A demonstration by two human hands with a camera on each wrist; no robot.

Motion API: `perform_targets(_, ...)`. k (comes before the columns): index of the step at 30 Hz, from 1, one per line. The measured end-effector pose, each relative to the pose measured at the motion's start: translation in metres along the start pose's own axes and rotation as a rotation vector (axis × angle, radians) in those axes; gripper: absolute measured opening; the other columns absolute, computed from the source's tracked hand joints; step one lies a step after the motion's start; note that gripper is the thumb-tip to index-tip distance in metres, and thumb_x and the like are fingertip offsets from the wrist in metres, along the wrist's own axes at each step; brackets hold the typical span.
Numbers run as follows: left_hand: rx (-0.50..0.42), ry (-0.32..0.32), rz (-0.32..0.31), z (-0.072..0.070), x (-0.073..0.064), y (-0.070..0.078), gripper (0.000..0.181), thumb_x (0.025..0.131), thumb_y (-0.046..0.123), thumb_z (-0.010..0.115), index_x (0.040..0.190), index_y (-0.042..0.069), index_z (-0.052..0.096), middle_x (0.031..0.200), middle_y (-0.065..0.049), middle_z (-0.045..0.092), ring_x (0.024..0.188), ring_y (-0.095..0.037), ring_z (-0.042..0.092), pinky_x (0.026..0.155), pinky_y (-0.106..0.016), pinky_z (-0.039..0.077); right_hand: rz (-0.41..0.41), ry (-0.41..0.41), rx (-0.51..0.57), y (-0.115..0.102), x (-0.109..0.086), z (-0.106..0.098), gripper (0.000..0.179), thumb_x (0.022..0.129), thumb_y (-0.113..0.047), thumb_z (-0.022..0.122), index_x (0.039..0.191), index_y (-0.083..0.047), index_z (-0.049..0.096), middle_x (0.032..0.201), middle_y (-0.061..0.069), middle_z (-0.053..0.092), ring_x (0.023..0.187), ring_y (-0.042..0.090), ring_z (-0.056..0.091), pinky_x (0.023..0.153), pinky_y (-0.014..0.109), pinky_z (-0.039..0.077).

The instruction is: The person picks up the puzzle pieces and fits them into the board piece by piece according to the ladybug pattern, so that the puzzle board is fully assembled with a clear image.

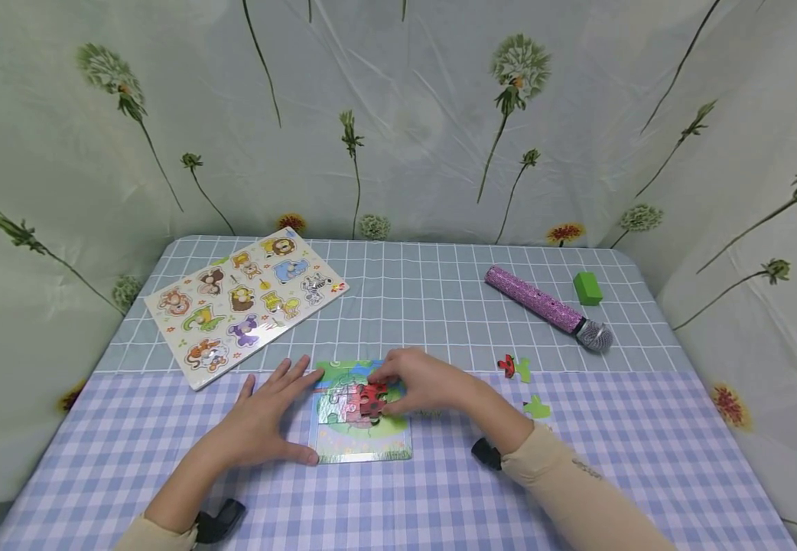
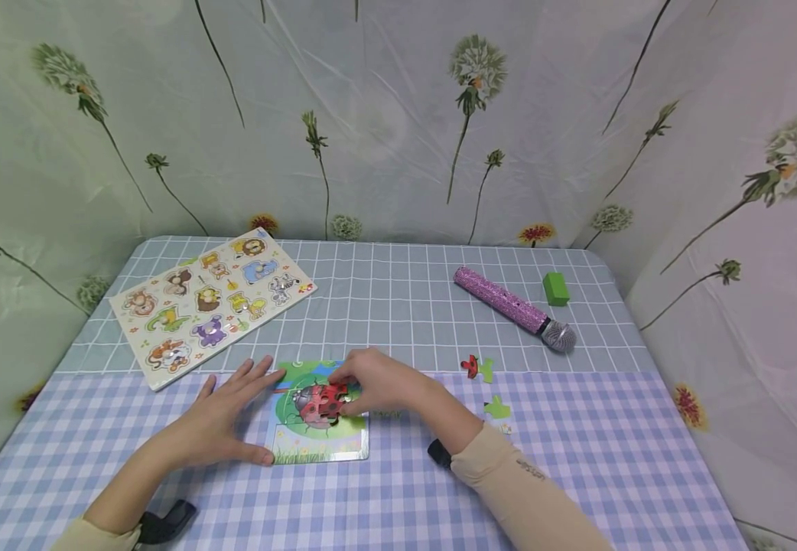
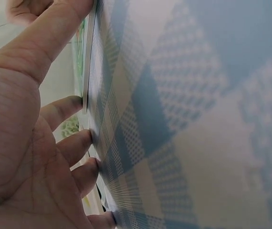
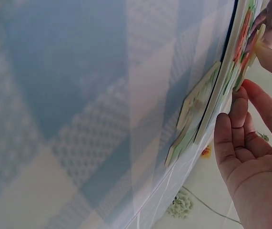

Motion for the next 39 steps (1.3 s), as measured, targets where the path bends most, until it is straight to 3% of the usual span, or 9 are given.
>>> perform_targets(9, 0.009, 0.006, 0.004, -0.001, 0.000, 0.002, 0.128, 0.059, 0.071, 0.095, 0.167, 0.024, 0.042, 0.178, -0.013, 0.029, 0.163, -0.051, 0.024, 0.119, -0.089, 0.009, -0.018, -0.011, 0.012, -0.006, 0.005, 0.007, 0.038, 0.088, -0.022, 0.088, 0.125, -0.012, 0.080, 0.115, 0.000, 0.077, 0.100, 0.009, 0.065, 0.088, 0.022, 0.056)
perform_targets(21, 0.019, 0.009, 0.003, -0.001, 0.000, 0.002, 0.128, 0.061, 0.072, 0.094, 0.167, 0.023, 0.042, 0.178, -0.013, 0.029, 0.163, -0.051, 0.024, 0.118, -0.090, 0.010, -0.079, -0.014, -0.049, -0.016, 0.011, 0.012, 0.035, 0.089, -0.020, 0.088, 0.122, -0.012, 0.082, 0.115, -0.001, 0.081, 0.102, 0.009, 0.067, 0.091, 0.020, 0.056)
perform_targets(28, 0.018, 0.012, -0.002, -0.001, 0.000, 0.003, 0.127, 0.061, 0.070, 0.094, 0.166, 0.023, 0.042, 0.178, -0.014, 0.030, 0.162, -0.052, 0.025, 0.117, -0.091, 0.011, -0.056, -0.016, -0.091, -0.017, 0.012, 0.013, 0.044, 0.088, -0.024, 0.089, 0.129, -0.011, 0.079, 0.115, 0.001, 0.078, 0.098, 0.008, 0.063, 0.089, 0.021, 0.055)
perform_targets(39, 0.028, 0.010, -0.008, 0.001, 0.000, 0.001, 0.127, 0.061, 0.072, 0.094, 0.167, 0.025, 0.041, 0.178, -0.012, 0.029, 0.163, -0.051, 0.025, 0.117, -0.090, 0.011, -0.069, -0.016, -0.092, -0.018, 0.015, 0.015, 0.041, 0.086, -0.023, 0.092, 0.124, -0.013, 0.082, 0.103, 0.001, 0.074, 0.084, 0.008, 0.052, 0.072, 0.016, 0.043)
Point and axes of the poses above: each hand's wrist, its own x-axis towards the middle knuckle, its own z-axis out of the palm, y = z × x, the point moved 10 cm from there along x, towards the middle knuckle
